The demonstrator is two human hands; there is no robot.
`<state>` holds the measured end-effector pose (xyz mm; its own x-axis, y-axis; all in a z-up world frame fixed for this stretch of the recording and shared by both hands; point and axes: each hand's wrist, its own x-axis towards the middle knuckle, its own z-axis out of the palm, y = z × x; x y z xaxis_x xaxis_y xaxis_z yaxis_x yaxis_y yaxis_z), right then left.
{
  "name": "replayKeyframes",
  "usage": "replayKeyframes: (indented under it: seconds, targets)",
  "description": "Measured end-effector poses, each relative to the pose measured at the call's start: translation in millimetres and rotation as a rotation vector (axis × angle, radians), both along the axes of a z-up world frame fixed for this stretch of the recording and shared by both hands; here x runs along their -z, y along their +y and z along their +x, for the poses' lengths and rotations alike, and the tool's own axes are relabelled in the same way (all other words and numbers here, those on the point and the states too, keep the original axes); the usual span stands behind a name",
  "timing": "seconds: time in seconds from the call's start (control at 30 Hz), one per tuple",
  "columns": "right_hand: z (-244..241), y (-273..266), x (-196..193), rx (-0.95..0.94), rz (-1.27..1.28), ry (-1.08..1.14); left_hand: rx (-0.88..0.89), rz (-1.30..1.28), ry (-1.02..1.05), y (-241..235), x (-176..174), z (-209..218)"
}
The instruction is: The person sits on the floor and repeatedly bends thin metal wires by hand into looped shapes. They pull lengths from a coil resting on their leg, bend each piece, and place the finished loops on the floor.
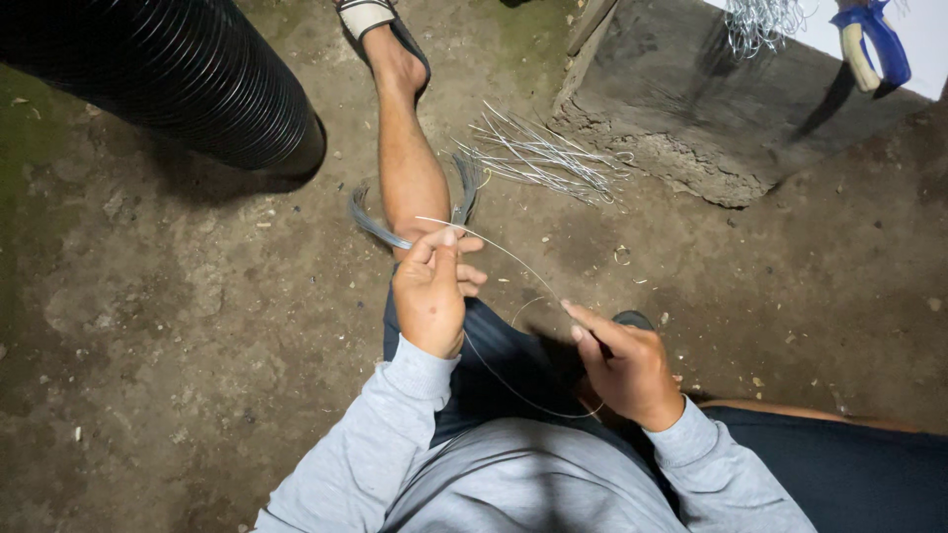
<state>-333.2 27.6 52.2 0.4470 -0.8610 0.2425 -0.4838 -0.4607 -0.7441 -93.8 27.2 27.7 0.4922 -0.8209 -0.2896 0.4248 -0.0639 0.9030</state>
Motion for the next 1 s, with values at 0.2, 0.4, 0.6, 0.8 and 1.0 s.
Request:
replayKeyframes:
  seconds: [0.2,0.4,0.6,0.8,1.0]
  targets:
    - [-1,0,8,0.047,0.207,0.067,-0.078,-0.030,0.115,-13,0,-4]
    - [5,4,36,-0.232,0.636,-0.087,-0.051,-0.163,0.169,-24,5,-29]
    - [14,-2,19,-0.165,0.632,0.146,0.053,-0.113,0.309,-23,-9,-39]
    - [22,-24,-52,0.151,-0.137,-0.169,0.184,-0.112,0.249,-10,-40,-59]
    - [30,-42,-93,0.158,-0.236,-0.303,0.299,-0.160,0.107,4,-69,-79]
